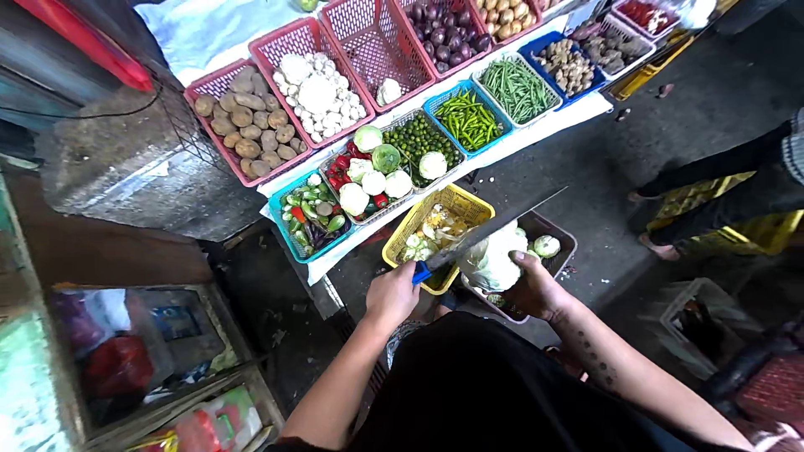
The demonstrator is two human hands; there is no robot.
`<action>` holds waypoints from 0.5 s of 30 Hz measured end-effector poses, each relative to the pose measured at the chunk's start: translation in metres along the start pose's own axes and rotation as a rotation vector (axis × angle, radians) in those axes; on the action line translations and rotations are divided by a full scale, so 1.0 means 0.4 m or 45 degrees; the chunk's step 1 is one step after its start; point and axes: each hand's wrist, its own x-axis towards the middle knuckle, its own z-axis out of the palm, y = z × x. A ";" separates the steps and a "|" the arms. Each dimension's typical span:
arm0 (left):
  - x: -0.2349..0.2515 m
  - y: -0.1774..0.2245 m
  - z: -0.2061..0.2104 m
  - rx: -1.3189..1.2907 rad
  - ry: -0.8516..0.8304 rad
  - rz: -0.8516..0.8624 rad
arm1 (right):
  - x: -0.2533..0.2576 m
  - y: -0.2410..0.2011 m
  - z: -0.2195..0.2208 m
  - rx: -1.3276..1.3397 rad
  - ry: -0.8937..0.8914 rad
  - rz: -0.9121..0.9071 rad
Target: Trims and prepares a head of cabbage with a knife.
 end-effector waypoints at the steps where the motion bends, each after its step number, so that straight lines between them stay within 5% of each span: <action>1: 0.000 0.003 -0.005 -0.004 -0.022 0.004 | -0.002 0.001 -0.003 -0.007 0.007 -0.001; 8: 0.005 0.102 -0.008 -0.062 0.221 0.351 | 0.003 0.009 0.005 -0.037 0.050 -0.073; 15: 0.048 0.058 0.013 -0.075 -0.011 0.137 | -0.005 0.010 -0.012 -0.019 0.056 -0.063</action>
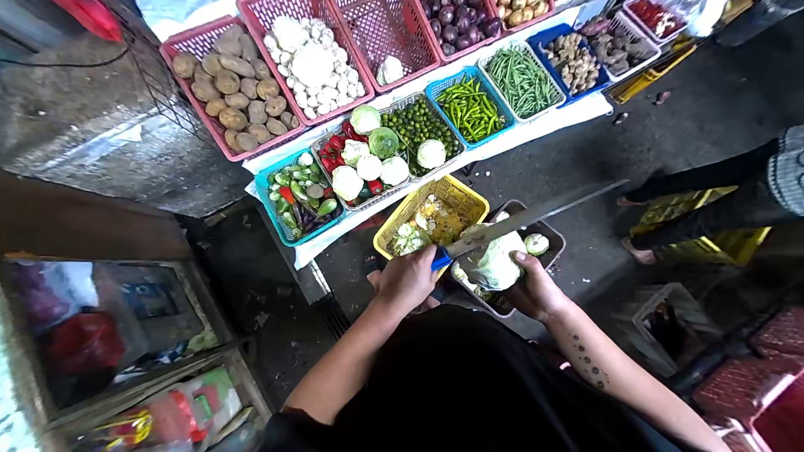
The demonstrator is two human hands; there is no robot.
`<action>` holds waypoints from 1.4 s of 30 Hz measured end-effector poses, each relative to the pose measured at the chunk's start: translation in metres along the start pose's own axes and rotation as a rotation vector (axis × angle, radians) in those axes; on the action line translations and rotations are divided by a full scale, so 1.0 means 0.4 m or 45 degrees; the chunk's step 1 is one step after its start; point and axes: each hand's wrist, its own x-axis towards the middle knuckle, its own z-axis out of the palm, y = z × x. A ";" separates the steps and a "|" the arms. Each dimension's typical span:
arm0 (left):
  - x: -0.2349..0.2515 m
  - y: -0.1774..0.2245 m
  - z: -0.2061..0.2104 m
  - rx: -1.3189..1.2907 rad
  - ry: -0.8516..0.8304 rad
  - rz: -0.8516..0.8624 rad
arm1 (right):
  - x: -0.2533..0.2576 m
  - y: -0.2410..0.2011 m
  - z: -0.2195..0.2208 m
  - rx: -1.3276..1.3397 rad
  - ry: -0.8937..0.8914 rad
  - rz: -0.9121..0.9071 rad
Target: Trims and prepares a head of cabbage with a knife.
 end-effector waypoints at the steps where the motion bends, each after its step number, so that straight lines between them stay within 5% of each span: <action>1: 0.002 -0.012 0.002 -0.004 -0.076 -0.065 | -0.002 0.001 -0.009 0.002 0.010 0.000; 9: 0.002 0.070 0.003 -0.069 -0.070 0.114 | 0.005 0.004 -0.022 -0.060 0.055 0.015; 16: -0.010 -0.020 0.072 -0.093 -0.093 -0.010 | -0.003 0.000 -0.032 -0.064 0.142 0.024; 23: 0.006 0.061 0.045 -0.111 -0.160 -0.054 | -0.005 0.025 -0.026 -0.103 0.159 -0.011; 30: -0.034 -0.022 0.107 -0.211 -0.167 -0.134 | 0.003 0.044 -0.024 -0.149 0.202 -0.081; 37: 0.017 0.045 0.069 -0.194 -0.134 -0.146 | 0.018 0.043 -0.008 -0.188 0.230 -0.143; 42: 0.003 -0.022 0.117 -0.296 -0.157 -0.154 | 0.011 0.040 -0.021 -0.246 0.247 -0.213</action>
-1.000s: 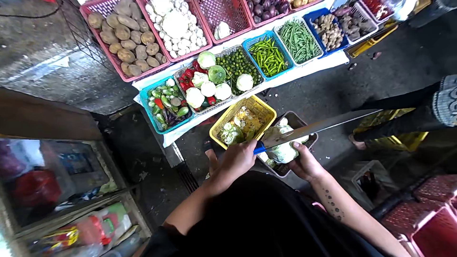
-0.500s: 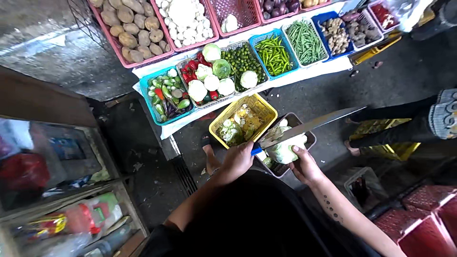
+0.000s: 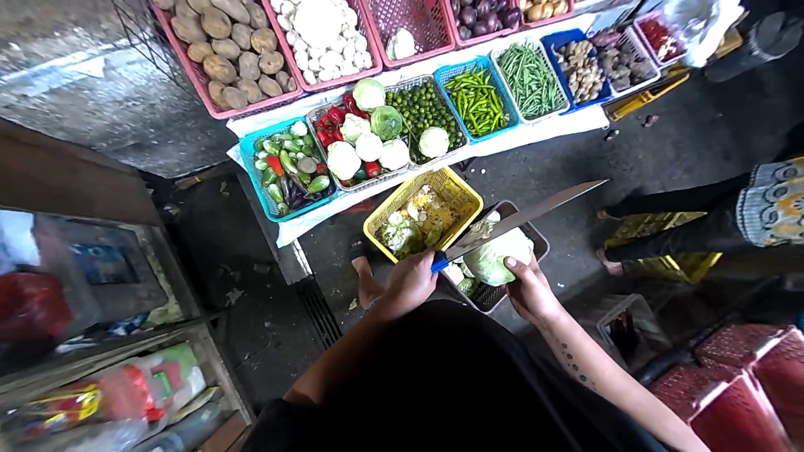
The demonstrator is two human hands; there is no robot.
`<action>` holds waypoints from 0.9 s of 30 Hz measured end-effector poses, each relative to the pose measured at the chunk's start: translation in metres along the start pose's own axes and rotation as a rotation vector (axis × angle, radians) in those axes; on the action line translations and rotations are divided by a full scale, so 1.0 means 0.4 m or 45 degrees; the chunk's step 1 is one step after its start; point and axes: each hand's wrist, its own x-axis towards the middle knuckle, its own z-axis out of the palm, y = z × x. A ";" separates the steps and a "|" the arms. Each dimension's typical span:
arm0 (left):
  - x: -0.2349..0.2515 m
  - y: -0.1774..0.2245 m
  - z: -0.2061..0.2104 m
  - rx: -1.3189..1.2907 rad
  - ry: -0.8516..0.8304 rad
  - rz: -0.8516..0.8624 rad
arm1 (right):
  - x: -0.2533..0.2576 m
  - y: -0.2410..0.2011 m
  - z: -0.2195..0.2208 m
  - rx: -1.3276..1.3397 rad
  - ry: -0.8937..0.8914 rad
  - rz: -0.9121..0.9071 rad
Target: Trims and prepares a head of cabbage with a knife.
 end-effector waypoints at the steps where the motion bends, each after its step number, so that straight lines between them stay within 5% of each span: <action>1: 0.001 -0.018 0.008 -0.006 -0.020 0.000 | -0.001 0.005 -0.002 -0.006 0.010 -0.004; 10: 0.016 0.077 -0.021 -0.027 -0.035 0.025 | -0.001 0.027 -0.015 -0.099 0.071 -0.135; 15: 0.049 -0.057 0.050 -0.197 -0.051 -0.062 | 0.013 0.034 -0.024 -0.084 0.069 -0.229; 20: 0.042 -0.104 0.041 -0.257 -0.216 -0.153 | 0.011 0.009 -0.028 0.074 -0.166 -0.258; 27: -0.002 -0.008 -0.051 -0.356 0.006 -0.144 | 0.015 -0.017 -0.060 0.444 -0.508 -0.235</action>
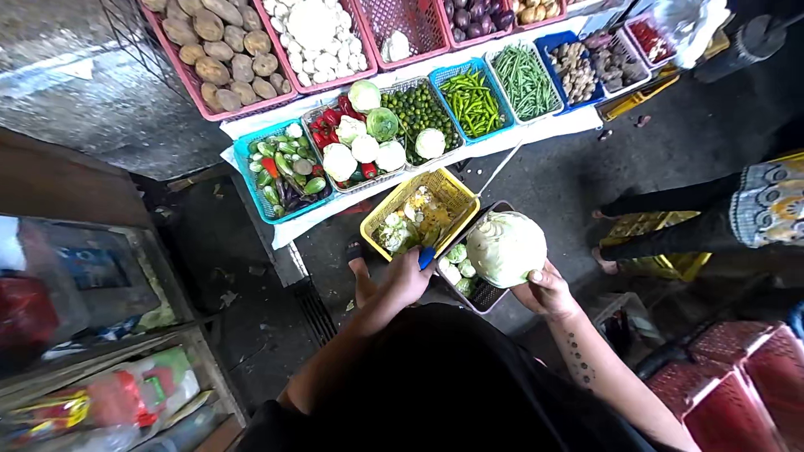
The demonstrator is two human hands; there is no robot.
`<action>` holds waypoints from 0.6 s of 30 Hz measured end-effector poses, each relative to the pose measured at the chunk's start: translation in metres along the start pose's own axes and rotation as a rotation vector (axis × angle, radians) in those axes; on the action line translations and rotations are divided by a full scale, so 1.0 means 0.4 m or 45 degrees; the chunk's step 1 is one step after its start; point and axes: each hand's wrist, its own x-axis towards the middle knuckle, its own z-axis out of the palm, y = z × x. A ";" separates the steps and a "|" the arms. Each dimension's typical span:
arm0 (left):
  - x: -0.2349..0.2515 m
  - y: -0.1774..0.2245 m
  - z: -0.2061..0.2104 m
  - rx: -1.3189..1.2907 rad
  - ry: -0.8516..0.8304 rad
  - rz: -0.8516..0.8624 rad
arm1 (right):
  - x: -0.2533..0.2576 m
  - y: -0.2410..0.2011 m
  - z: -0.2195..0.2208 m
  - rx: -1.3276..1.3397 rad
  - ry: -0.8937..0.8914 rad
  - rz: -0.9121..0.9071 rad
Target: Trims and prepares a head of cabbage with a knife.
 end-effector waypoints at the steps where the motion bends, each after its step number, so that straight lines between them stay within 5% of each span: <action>1: -0.020 0.024 -0.012 0.017 0.024 0.051 | -0.002 -0.004 -0.001 0.014 -0.023 -0.002; 7: -0.097 0.086 -0.017 0.328 0.330 0.573 | 0.002 -0.002 -0.002 0.122 -0.122 -0.007; 11: -0.103 0.083 -0.013 0.407 0.501 0.695 | -0.002 -0.008 -0.012 0.118 -0.189 -0.020; 14: -0.098 0.080 -0.025 0.346 0.491 0.648 | -0.006 -0.001 -0.012 0.182 -0.127 0.019; 18: -0.087 0.075 -0.056 0.110 0.303 0.314 | -0.008 0.005 0.006 0.356 -0.010 0.107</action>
